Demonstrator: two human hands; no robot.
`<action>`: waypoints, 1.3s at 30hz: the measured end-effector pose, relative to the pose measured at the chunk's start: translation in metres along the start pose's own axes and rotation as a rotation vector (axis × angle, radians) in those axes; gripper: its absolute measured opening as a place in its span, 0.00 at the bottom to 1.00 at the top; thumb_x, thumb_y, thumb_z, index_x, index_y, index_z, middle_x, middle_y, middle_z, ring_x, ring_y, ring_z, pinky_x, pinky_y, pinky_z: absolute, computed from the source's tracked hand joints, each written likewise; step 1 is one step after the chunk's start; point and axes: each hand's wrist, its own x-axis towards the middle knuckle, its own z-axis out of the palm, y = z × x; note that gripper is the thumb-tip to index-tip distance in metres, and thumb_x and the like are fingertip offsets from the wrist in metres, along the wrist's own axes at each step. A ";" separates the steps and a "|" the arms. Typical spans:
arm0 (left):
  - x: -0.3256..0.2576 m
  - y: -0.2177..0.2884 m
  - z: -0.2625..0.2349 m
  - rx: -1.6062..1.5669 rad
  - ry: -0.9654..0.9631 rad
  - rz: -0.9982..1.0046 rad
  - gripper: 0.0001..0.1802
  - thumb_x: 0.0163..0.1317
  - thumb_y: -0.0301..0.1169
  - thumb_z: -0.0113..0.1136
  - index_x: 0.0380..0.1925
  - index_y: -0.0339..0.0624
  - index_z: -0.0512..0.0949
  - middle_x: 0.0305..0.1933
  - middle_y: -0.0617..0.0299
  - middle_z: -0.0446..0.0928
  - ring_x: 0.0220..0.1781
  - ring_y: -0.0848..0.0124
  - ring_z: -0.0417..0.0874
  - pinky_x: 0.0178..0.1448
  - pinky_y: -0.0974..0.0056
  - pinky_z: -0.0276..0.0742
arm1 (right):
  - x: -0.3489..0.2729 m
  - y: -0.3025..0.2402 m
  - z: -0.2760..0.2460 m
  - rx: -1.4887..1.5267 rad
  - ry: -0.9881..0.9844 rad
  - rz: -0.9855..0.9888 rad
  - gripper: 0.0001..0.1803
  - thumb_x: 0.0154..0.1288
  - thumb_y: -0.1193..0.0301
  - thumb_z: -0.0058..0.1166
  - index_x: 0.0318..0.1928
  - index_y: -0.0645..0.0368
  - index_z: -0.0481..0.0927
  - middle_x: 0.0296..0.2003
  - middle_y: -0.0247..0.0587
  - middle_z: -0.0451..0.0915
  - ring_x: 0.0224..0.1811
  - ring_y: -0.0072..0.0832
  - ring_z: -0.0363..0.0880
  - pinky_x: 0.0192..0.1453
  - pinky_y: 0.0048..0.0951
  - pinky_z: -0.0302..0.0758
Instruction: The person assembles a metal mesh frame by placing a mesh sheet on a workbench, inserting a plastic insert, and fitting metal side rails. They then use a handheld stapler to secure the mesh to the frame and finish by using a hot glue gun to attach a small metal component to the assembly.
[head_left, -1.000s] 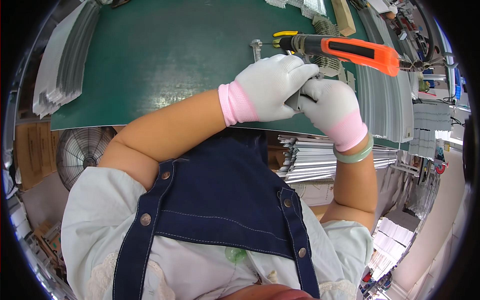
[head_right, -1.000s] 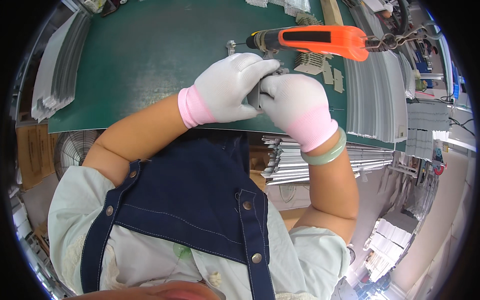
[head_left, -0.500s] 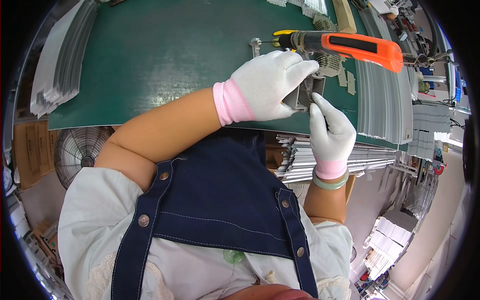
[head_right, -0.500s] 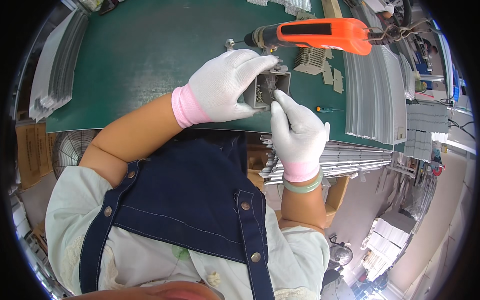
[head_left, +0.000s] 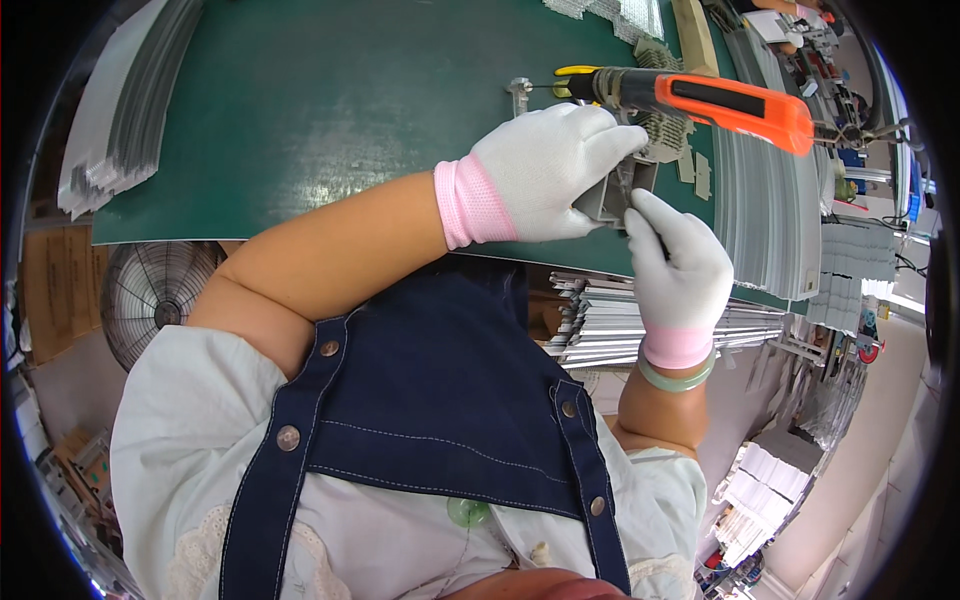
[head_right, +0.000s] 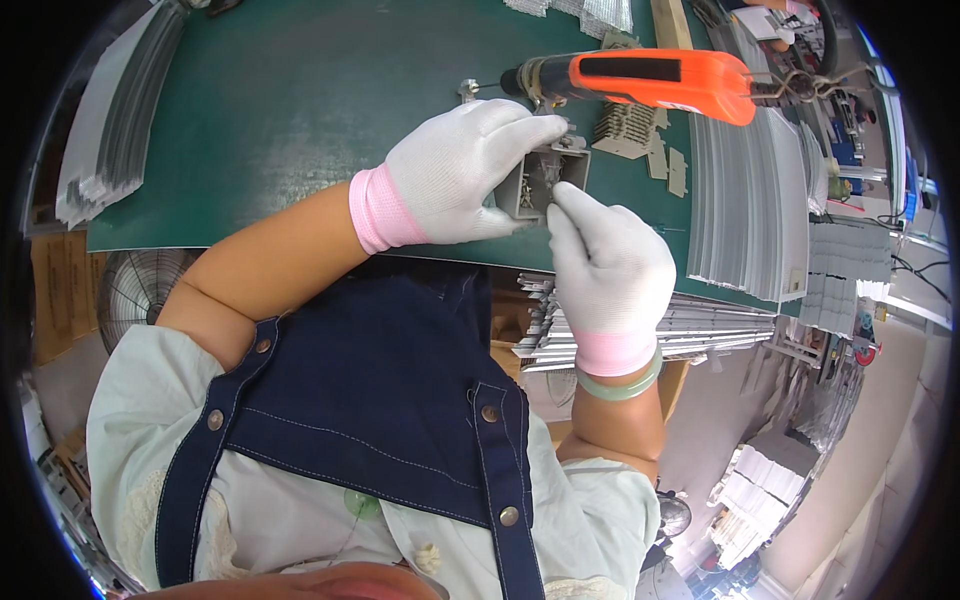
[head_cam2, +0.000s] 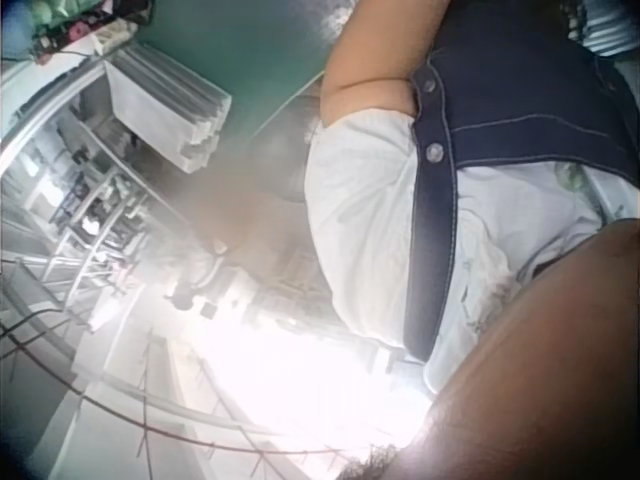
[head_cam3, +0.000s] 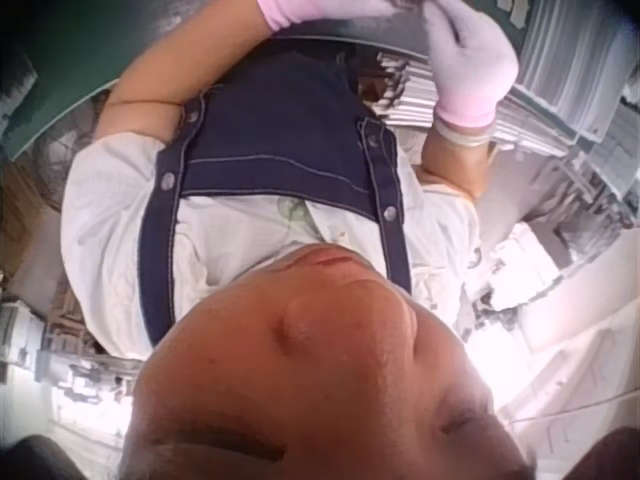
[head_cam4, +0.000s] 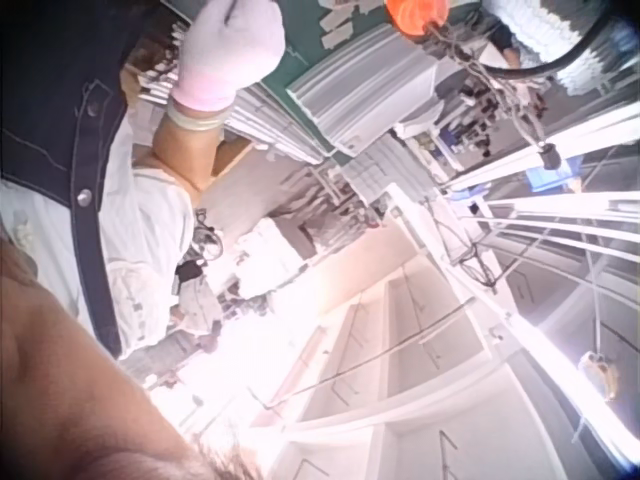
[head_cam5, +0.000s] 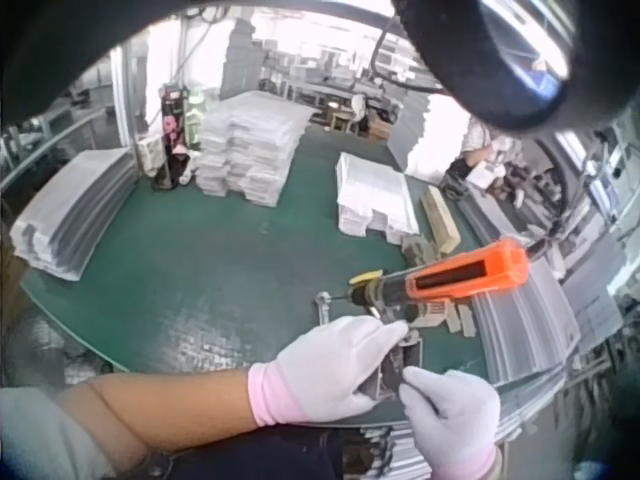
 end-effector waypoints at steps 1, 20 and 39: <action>0.000 -0.001 0.001 -0.003 -0.003 -0.002 0.38 0.48 0.37 0.76 0.60 0.41 0.72 0.48 0.51 0.78 0.49 0.50 0.81 0.54 0.52 0.79 | -0.003 0.004 0.003 0.162 0.019 0.075 0.09 0.60 0.75 0.65 0.43 0.53 0.89 0.24 0.40 0.80 0.24 0.34 0.80 0.33 0.30 0.76; 0.009 -0.013 -0.005 -0.058 0.008 0.072 0.39 0.47 0.36 0.77 0.60 0.40 0.72 0.47 0.53 0.80 0.49 0.53 0.82 0.54 0.53 0.79 | -0.021 0.009 0.001 -0.217 -0.130 -0.111 0.33 0.61 0.75 0.61 0.68 0.68 0.71 0.18 0.42 0.74 0.17 0.39 0.75 0.26 0.36 0.73; 0.004 0.024 0.003 -0.073 -0.067 -0.036 0.35 0.44 0.31 0.69 0.57 0.39 0.72 0.44 0.52 0.77 0.46 0.52 0.81 0.49 0.51 0.80 | 0.056 0.007 -0.016 -0.126 -0.624 -0.227 0.06 0.55 0.69 0.64 0.30 0.58 0.87 0.19 0.47 0.79 0.24 0.40 0.83 0.31 0.36 0.76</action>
